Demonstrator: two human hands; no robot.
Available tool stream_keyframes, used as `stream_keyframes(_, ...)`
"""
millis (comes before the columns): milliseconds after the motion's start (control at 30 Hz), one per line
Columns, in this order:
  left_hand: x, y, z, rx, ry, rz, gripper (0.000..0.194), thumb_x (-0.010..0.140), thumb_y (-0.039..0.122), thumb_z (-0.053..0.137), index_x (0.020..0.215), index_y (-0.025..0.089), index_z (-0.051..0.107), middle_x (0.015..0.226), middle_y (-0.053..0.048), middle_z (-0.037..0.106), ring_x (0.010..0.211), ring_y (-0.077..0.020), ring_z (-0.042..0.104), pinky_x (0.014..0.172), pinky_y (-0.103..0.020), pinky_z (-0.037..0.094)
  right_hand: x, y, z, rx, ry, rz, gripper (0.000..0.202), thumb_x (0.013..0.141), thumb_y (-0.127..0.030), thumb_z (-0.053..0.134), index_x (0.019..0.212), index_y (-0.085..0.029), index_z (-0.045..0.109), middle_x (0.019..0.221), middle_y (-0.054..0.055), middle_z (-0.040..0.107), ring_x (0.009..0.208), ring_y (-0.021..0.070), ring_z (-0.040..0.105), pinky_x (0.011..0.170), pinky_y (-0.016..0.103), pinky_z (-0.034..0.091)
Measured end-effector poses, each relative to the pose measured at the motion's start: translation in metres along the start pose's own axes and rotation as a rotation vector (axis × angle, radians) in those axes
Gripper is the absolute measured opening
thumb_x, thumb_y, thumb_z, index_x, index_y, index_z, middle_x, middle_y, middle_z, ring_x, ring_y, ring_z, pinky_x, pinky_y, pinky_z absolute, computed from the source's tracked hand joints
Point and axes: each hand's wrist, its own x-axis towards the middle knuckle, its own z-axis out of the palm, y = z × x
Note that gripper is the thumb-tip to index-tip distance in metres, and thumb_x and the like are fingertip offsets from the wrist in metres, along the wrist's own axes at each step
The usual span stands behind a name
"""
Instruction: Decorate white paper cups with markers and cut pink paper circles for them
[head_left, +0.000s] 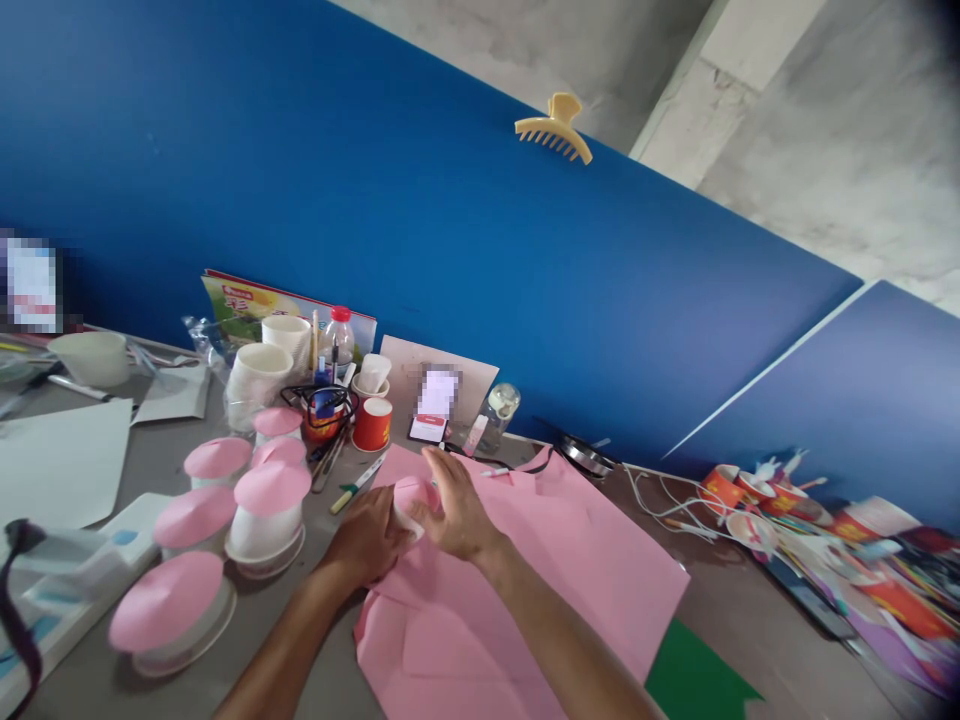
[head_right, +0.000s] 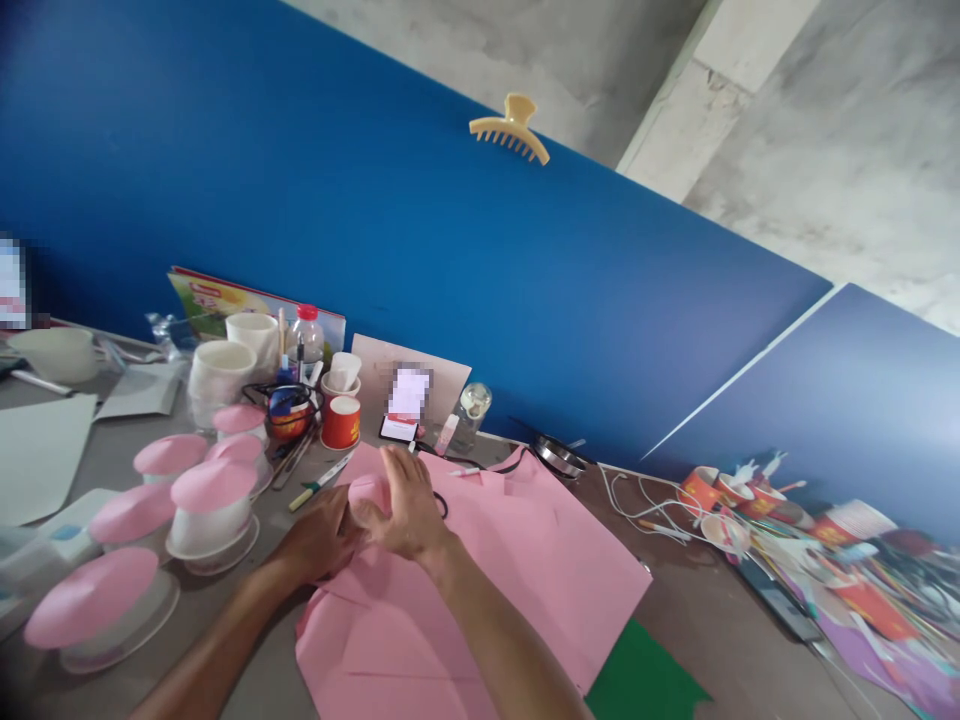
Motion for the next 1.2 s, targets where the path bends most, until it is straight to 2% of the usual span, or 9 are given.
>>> stream_keyframes(167, 0.000, 0.001, 0.000, -0.025, 0.003, 0.000, 0.027, 0.071, 0.019, 0.060, 0.098, 0.018, 0.054, 0.104, -0.010, 0.064, 0.105, -0.0251, 0.057, 0.092, -0.036, 0.041, 0.013, -0.005, 0.006, -0.041, -0.032, -0.040, 0.052, 0.094, -0.041, 0.045, 0.138, -0.013, 0.043, 0.138, 0.018, 0.050, 0.129, 0.0298, 0.044, 0.107, 0.050, 0.037)
stream_keyframes(300, -0.001, 0.002, 0.000, -0.034, 0.007, -0.003, 0.022, 0.070, 0.015, 0.061, 0.091, 0.021, 0.057, 0.101, -0.007, 0.065, 0.104, -0.0236, 0.058, 0.094, -0.036, 0.040, 0.019, -0.006, 0.016, -0.097, -0.106, -0.054, 0.045, 0.096, -0.040, 0.042, 0.133, -0.015, 0.048, 0.134, 0.017, 0.053, 0.124, 0.0291, 0.049, 0.103, 0.049, 0.040)
stream_keyframes(467, 0.000, 0.003, 0.000, -0.022, 0.009, -0.016, 0.018, 0.068, 0.013, 0.060, 0.085, 0.020, 0.059, 0.103, -0.009, 0.064, 0.107, -0.0244, 0.057, 0.097, -0.037, 0.038, 0.023, -0.013, 0.018, -0.117, -0.149, -0.080, 0.039, 0.093, -0.035, 0.049, 0.126, -0.014, 0.052, 0.125, 0.016, 0.060, 0.117, 0.0282, 0.053, 0.100, 0.046, 0.041)
stream_keyframes(600, 0.001, 0.004, 0.000, -0.013, -0.006, -0.013, 0.021, 0.068, 0.013, 0.060, 0.088, 0.019, 0.060, 0.105, -0.011, 0.064, 0.108, -0.0248, 0.057, 0.098, -0.036, 0.038, 0.025, -0.017, 0.018, -0.082, -0.200, -0.048, 0.032, 0.090, -0.030, 0.054, 0.117, -0.014, 0.057, 0.114, 0.014, 0.066, 0.108, 0.0264, 0.060, 0.093, 0.040, 0.046)
stream_keyframes(733, 0.001, 0.005, -0.001, -0.005, -0.005, -0.021, 0.026, 0.070, 0.014, 0.058, 0.095, 0.018, 0.060, 0.109, -0.013, 0.064, 0.109, -0.0257, 0.057, 0.097, -0.037, 0.038, 0.025, -0.016, 0.019, -0.036, -0.190, -0.008, 0.025, 0.089, -0.027, 0.056, 0.112, -0.017, 0.060, 0.112, 0.011, 0.068, 0.106, 0.0245, 0.061, 0.092, 0.038, 0.047)
stream_keyframes(833, 0.001, 0.005, 0.000, 0.001, -0.007, -0.025, 0.023, 0.069, 0.016, 0.060, 0.093, 0.018, 0.060, 0.107, -0.013, 0.064, 0.107, -0.0264, 0.057, 0.095, -0.037, 0.039, 0.022, -0.015, 0.021, -0.022, -0.176, -0.002, 0.028, 0.090, -0.031, 0.054, 0.115, -0.018, 0.059, 0.114, 0.011, 0.067, 0.108, 0.0245, 0.060, 0.094, 0.039, 0.046)
stream_keyframes(967, 0.000, 0.004, 0.001, 0.004, -0.005, -0.024, 0.021, 0.069, 0.016, 0.061, 0.090, 0.020, 0.060, 0.107, -0.011, 0.065, 0.108, -0.0272, 0.057, 0.096, -0.038, 0.039, 0.019, -0.013, 0.022, -0.059, -0.145, -0.028, 0.045, 0.090, -0.039, 0.054, 0.127, -0.013, 0.051, 0.120, 0.017, 0.063, 0.113, 0.0291, 0.057, 0.098, 0.046, 0.043)
stream_keyframes(1100, -0.001, 0.003, 0.002, -0.009, 0.007, -0.026, 0.028, 0.071, 0.021, 0.061, 0.099, 0.017, 0.060, 0.110, -0.014, 0.064, 0.111, -0.0290, 0.055, 0.097, -0.039, 0.039, 0.021, -0.006, 0.016, 0.030, -0.104, -0.035, 0.060, 0.090, -0.046, 0.052, 0.138, -0.012, 0.040, 0.132, 0.019, 0.055, 0.122, 0.0304, 0.051, 0.101, 0.048, 0.041)
stream_keyframes(1200, -0.001, 0.001, 0.002, -0.032, 0.010, -0.018, 0.040, 0.072, 0.024, 0.063, 0.110, 0.016, 0.056, 0.112, -0.013, 0.064, 0.110, -0.0278, 0.056, 0.096, -0.037, 0.040, 0.026, 0.002, 0.007, 0.120, -0.049, 0.031, 0.054, 0.093, -0.046, 0.046, 0.135, -0.012, 0.045, 0.131, 0.019, 0.056, 0.121, 0.0287, 0.053, 0.100, 0.045, 0.043)
